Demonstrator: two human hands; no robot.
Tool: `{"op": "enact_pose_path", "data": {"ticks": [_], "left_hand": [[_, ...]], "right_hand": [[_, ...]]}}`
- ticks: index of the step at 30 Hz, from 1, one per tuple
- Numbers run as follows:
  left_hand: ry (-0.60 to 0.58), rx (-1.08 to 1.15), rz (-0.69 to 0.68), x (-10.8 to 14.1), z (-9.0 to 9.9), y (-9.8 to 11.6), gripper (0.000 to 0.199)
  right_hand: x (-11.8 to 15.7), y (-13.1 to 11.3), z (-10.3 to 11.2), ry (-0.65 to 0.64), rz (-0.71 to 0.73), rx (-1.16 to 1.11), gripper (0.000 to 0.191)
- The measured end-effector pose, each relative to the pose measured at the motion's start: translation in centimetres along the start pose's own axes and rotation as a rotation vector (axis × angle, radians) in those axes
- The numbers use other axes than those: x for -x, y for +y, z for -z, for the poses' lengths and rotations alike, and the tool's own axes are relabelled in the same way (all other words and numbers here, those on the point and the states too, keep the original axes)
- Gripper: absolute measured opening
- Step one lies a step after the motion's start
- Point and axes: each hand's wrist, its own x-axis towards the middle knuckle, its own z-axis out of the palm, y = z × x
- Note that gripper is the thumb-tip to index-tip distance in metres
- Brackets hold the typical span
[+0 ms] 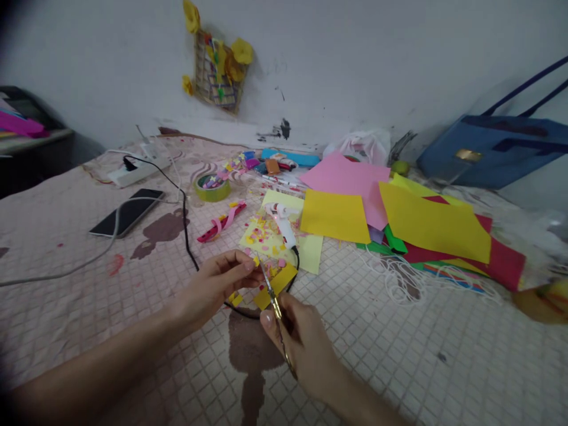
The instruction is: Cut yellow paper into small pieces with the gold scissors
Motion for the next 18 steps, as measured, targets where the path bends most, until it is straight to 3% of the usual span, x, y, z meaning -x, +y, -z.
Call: {"op": "enact_pose_path", "data": {"ticks": [10,18], "left_hand": [[-0.010,0.021,-0.024,-0.01,0.28,-0.11,0.018],[-0.003,0.006,-0.048,0.14,0.08,-0.04,0.017]], "right_hand": [[-0.61,-0.83,0.31,0.030,0.050,-0.086,0.040],[-0.52,-0.68,-0.02,0.049,0.060,0.000,0.037]]}}
